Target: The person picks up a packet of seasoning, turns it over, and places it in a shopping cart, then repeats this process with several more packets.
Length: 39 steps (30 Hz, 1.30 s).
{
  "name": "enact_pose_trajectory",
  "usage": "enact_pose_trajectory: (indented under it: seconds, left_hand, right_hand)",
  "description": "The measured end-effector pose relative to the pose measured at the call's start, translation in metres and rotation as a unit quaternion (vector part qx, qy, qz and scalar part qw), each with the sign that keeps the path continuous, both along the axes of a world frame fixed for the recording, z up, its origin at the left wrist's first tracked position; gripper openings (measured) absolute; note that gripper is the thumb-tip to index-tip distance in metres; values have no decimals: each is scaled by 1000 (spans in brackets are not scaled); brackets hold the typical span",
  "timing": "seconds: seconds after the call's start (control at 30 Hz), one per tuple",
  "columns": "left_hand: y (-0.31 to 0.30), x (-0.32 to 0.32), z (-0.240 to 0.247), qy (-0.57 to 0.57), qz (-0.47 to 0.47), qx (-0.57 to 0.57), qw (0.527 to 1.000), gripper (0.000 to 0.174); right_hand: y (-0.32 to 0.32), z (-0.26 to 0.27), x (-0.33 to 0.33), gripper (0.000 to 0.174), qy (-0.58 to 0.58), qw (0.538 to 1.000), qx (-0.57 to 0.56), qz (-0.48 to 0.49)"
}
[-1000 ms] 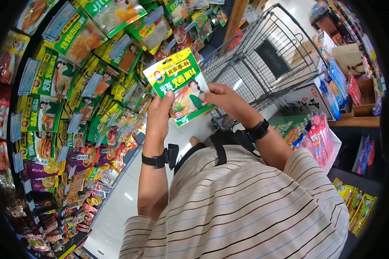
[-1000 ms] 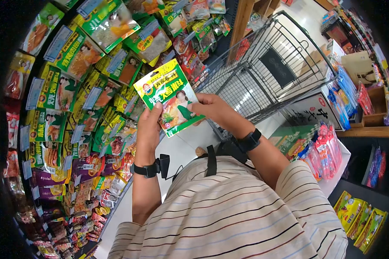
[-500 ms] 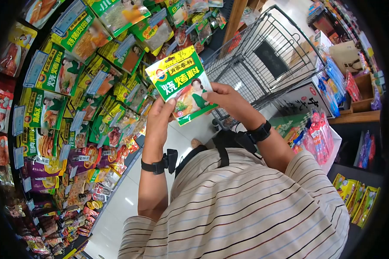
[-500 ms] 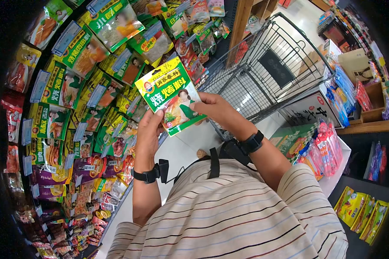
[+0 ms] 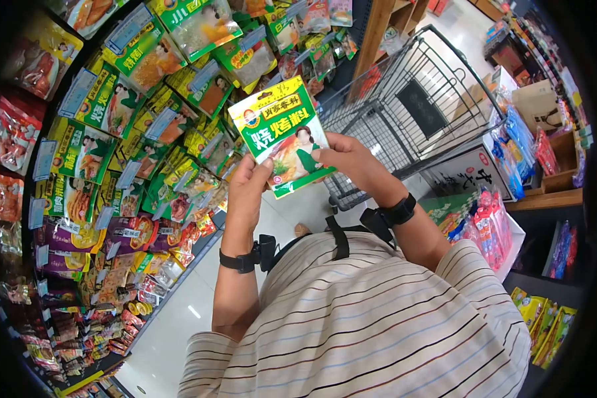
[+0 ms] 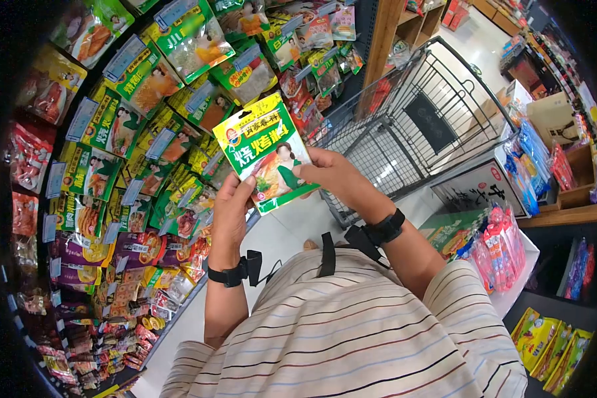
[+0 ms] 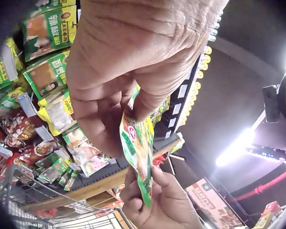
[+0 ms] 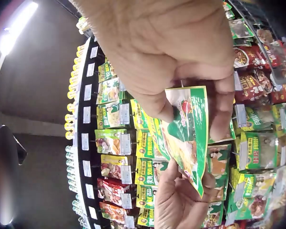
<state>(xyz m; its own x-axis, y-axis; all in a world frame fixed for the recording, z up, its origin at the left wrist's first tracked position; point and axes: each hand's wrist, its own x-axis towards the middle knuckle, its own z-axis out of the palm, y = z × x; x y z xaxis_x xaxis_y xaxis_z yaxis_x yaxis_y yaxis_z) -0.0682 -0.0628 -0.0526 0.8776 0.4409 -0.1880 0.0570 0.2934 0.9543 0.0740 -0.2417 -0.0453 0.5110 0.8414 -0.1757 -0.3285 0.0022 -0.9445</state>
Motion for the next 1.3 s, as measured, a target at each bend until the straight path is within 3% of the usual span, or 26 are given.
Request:
enact_pose_trajectory:
  seconds: [0.13,0.3,0.53,0.7,0.8,0.97,1.07,1.23,1.3]
  left_hand:
    - [-9,0,13,-5,31,23,999,21]
    - [-24,-4,20,-46,164,192,967,25]
    - [-72,-1,27,-42,105,314,943,29]
    - [-88,9,33,-97,118,264,952,42]
    - [-98,6,48,-127,103,211,964,45]
    - [-91,3,54,-141,148,134,970,36]
    - [-78,0,59,-123,196,55,971,33]
    - [-43,-16,53,-158,201,-40,966,30]
    - [-33,-21,50,-165,200,-43,965,30]
  right_hand:
    - [-7,12,5,33,-4,1000,30,0]
    - [-15,20,8,31,-20,997,72,-24]
    - [-19,16,1,27,-65,986,144,-46]
    - [-19,23,-15,34,-187,970,147,-42]
    - [-27,43,-30,39,-370,922,89,-72]
    - [-20,47,-35,40,-507,848,128,-87]
    - [-13,49,-30,38,-403,908,111,-36]
    - [4,61,-5,27,-388,902,121,-143]
    - [15,65,-2,29,-312,938,105,-108]
